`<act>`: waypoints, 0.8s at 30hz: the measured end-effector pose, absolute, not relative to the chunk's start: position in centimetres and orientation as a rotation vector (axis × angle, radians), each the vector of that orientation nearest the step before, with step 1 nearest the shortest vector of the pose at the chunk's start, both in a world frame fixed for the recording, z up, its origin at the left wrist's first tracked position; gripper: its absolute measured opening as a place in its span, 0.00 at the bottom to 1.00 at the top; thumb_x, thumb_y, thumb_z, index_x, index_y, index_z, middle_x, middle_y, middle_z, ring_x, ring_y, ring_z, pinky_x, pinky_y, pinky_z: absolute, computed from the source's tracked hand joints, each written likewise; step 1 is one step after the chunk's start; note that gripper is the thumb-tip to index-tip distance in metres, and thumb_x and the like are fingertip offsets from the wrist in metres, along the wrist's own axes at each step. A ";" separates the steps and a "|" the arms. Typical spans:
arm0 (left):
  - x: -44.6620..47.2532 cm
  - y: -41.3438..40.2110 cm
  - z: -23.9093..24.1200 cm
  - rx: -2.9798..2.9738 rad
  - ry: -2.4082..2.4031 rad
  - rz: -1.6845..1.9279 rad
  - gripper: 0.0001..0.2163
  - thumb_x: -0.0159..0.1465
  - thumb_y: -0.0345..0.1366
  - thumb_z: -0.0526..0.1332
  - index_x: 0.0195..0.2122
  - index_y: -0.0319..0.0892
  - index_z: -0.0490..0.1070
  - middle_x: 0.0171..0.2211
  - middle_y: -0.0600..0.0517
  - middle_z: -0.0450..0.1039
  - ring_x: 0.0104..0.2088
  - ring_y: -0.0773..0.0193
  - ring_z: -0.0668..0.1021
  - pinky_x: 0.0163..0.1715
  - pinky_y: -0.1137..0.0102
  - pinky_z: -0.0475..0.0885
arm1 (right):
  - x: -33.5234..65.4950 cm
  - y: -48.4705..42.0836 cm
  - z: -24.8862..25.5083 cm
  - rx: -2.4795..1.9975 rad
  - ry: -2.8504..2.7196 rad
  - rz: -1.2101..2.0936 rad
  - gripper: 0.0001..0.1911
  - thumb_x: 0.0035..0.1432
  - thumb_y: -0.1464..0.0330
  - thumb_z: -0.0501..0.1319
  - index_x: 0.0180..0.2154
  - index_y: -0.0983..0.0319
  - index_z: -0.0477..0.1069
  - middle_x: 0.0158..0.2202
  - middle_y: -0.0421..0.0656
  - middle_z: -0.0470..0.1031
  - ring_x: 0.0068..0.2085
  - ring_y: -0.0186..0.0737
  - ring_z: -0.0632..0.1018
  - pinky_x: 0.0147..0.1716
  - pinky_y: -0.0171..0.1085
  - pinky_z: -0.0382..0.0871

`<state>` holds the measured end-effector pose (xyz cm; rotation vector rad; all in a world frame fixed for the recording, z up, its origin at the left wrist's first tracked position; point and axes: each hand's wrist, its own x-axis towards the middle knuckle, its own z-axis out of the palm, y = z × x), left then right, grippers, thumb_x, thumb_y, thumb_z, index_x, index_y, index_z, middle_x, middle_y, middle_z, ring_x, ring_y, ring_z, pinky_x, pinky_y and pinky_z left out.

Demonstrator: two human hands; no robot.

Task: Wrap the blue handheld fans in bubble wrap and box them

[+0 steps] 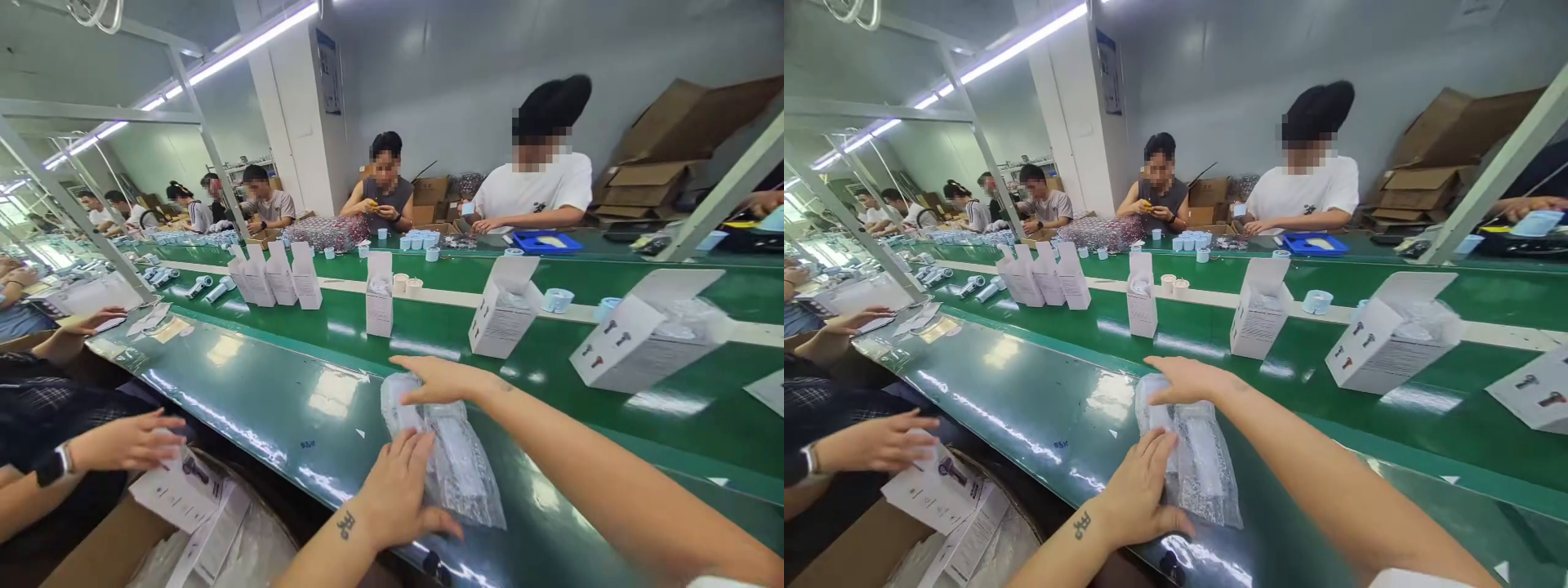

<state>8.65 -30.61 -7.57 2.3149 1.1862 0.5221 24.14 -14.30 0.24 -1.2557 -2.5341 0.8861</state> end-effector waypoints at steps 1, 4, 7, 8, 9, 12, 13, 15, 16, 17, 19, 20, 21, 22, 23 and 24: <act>8.3 -30.5 -7.6 2.326 1.182 0.557 0.50 0.50 0.61 0.65 0.67 0.40 0.45 0.62 0.31 0.59 0.64 0.35 0.58 0.58 0.39 0.59 | 23.0 -14.3 0.1 -1.245 -2.569 0.891 0.43 0.34 0.48 0.72 0.54 0.54 0.71 0.51 0.50 0.76 0.54 0.61 0.73 0.51 0.51 0.66; 7.0 -31.0 -7.5 2.343 1.180 0.655 0.42 0.55 0.56 0.63 0.64 0.39 0.51 0.57 0.34 0.65 0.60 0.40 0.65 0.58 0.45 0.62 | 19.7 -14.2 0.0 -1.262 -2.708 0.916 0.38 0.23 0.53 0.75 0.43 0.54 0.77 0.36 0.46 0.79 0.45 0.62 0.78 0.44 0.50 0.69; 6.3 -32.1 -7.6 2.172 1.336 0.724 0.30 0.60 0.51 0.62 0.60 0.41 0.60 0.54 0.37 0.67 0.57 0.45 0.68 0.59 0.49 0.64 | 17.7 -13.8 -0.2 -1.237 -2.758 0.949 0.27 0.21 0.58 0.76 0.31 0.55 0.77 0.28 0.42 0.76 0.38 0.58 0.79 0.37 0.47 0.70; 6.2 -32.4 -7.9 2.070 1.422 0.758 0.28 0.61 0.49 0.61 0.58 0.41 0.61 0.55 0.37 0.65 0.58 0.46 0.67 0.60 0.50 0.63 | 17.4 -13.5 -0.2 -1.232 -2.751 0.961 0.24 0.21 0.59 0.76 0.28 0.55 0.76 0.26 0.41 0.74 0.36 0.56 0.78 0.35 0.46 0.70; 6.1 -32.6 -8.2 1.952 1.512 0.802 0.27 0.61 0.47 0.61 0.58 0.41 0.61 0.57 0.37 0.62 0.59 0.46 0.65 0.61 0.50 0.61 | 17.1 -13.3 -0.2 -1.230 -2.734 0.974 0.23 0.21 0.60 0.76 0.27 0.55 0.74 0.25 0.40 0.73 0.34 0.55 0.78 0.33 0.44 0.70; 5.1 -32.1 -9.0 1.610 1.724 1.023 0.33 0.58 0.45 0.63 0.61 0.41 0.54 0.62 0.36 0.53 0.64 0.46 0.60 0.64 0.51 0.55 | 16.2 -12.5 0.3 -1.234 -2.609 1.002 0.24 0.28 0.58 0.74 0.30 0.56 0.71 0.28 0.40 0.73 0.36 0.51 0.77 0.33 0.42 0.69; 4.3 -31.7 -9.0 1.539 1.764 1.115 0.35 0.56 0.44 0.64 0.62 0.41 0.52 0.63 0.37 0.52 0.64 0.46 0.59 0.64 0.51 0.54 | 15.7 -12.3 0.6 -1.234 -2.549 1.010 0.24 0.32 0.56 0.73 0.33 0.56 0.70 0.31 0.41 0.74 0.37 0.51 0.76 0.34 0.42 0.69; 2.2 -30.3 -8.5 1.459 1.837 1.318 0.36 0.54 0.45 0.66 0.61 0.42 0.53 0.63 0.38 0.52 0.65 0.46 0.58 0.64 0.52 0.54 | 14.1 -12.1 1.4 -1.237 -2.427 1.040 0.24 0.39 0.54 0.70 0.37 0.57 0.68 0.35 0.43 0.74 0.39 0.49 0.76 0.35 0.41 0.68; 0.9 -29.5 -7.9 1.428 1.869 1.422 0.35 0.53 0.45 0.66 0.60 0.42 0.56 0.62 0.38 0.54 0.64 0.46 0.59 0.63 0.52 0.55 | 13.1 -12.1 1.8 -1.238 -2.371 1.066 0.24 0.42 0.53 0.68 0.39 0.57 0.66 0.36 0.43 0.74 0.39 0.49 0.76 0.33 0.40 0.68; -0.5 -28.7 -7.1 1.384 1.886 1.518 0.32 0.53 0.45 0.66 0.58 0.43 0.59 0.61 0.39 0.57 0.63 0.46 0.62 0.62 0.53 0.58 | 11.9 -12.1 2.1 -1.235 -2.322 1.099 0.25 0.44 0.52 0.67 0.40 0.57 0.65 0.37 0.44 0.74 0.38 0.48 0.76 0.31 0.39 0.69; -3.6 -27.0 -5.1 1.226 1.824 1.652 0.28 0.54 0.47 0.66 0.54 0.43 0.64 0.54 0.42 0.66 0.55 0.50 0.71 0.53 0.57 0.68 | 9.3 -11.9 2.7 -1.217 -2.247 1.172 0.26 0.47 0.50 0.66 0.43 0.57 0.63 0.37 0.44 0.74 0.35 0.46 0.76 0.26 0.38 0.69; -5.1 -26.2 -4.1 1.118 1.738 1.699 0.27 0.54 0.48 0.66 0.52 0.43 0.65 0.49 0.45 0.70 0.48 0.52 0.75 0.47 0.60 0.72 | 8.0 -11.7 2.9 -1.197 -2.224 1.206 0.27 0.48 0.49 0.65 0.44 0.57 0.62 0.37 0.44 0.74 0.34 0.45 0.77 0.24 0.37 0.69; -6.5 -25.4 -3.0 1.004 1.633 1.742 0.26 0.53 0.50 0.67 0.49 0.43 0.66 0.43 0.47 0.73 0.41 0.56 0.77 0.39 0.64 0.74 | 6.8 -11.1 3.2 -1.168 -2.213 1.236 0.27 0.49 0.48 0.64 0.44 0.56 0.62 0.38 0.44 0.75 0.34 0.44 0.77 0.23 0.37 0.69; -7.9 -24.7 -1.9 0.897 1.533 1.790 0.26 0.51 0.51 0.68 0.47 0.43 0.67 0.38 0.50 0.74 0.35 0.60 0.77 0.33 0.68 0.73 | 5.7 -10.3 3.4 -1.132 -2.212 1.259 0.27 0.50 0.47 0.64 0.44 0.56 0.62 0.38 0.44 0.75 0.33 0.44 0.77 0.23 0.37 0.70; -9.3 -24.0 -0.8 0.813 1.456 1.846 0.26 0.50 0.52 0.69 0.44 0.42 0.68 0.35 0.52 0.74 0.30 0.63 0.77 0.29 0.70 0.72 | 4.8 -9.2 3.7 -1.097 -2.216 1.268 0.27 0.51 0.46 0.63 0.44 0.56 0.63 0.38 0.44 0.75 0.34 0.44 0.77 0.24 0.38 0.72; -10.6 -23.3 0.3 0.758 1.410 1.909 0.26 0.48 0.51 0.70 0.42 0.42 0.68 0.32 0.53 0.74 0.27 0.65 0.75 0.26 0.72 0.71 | 4.0 -7.7 4.1 -1.069 -2.217 1.258 0.27 0.52 0.46 0.62 0.46 0.56 0.63 0.40 0.44 0.75 0.36 0.44 0.78 0.27 0.39 0.74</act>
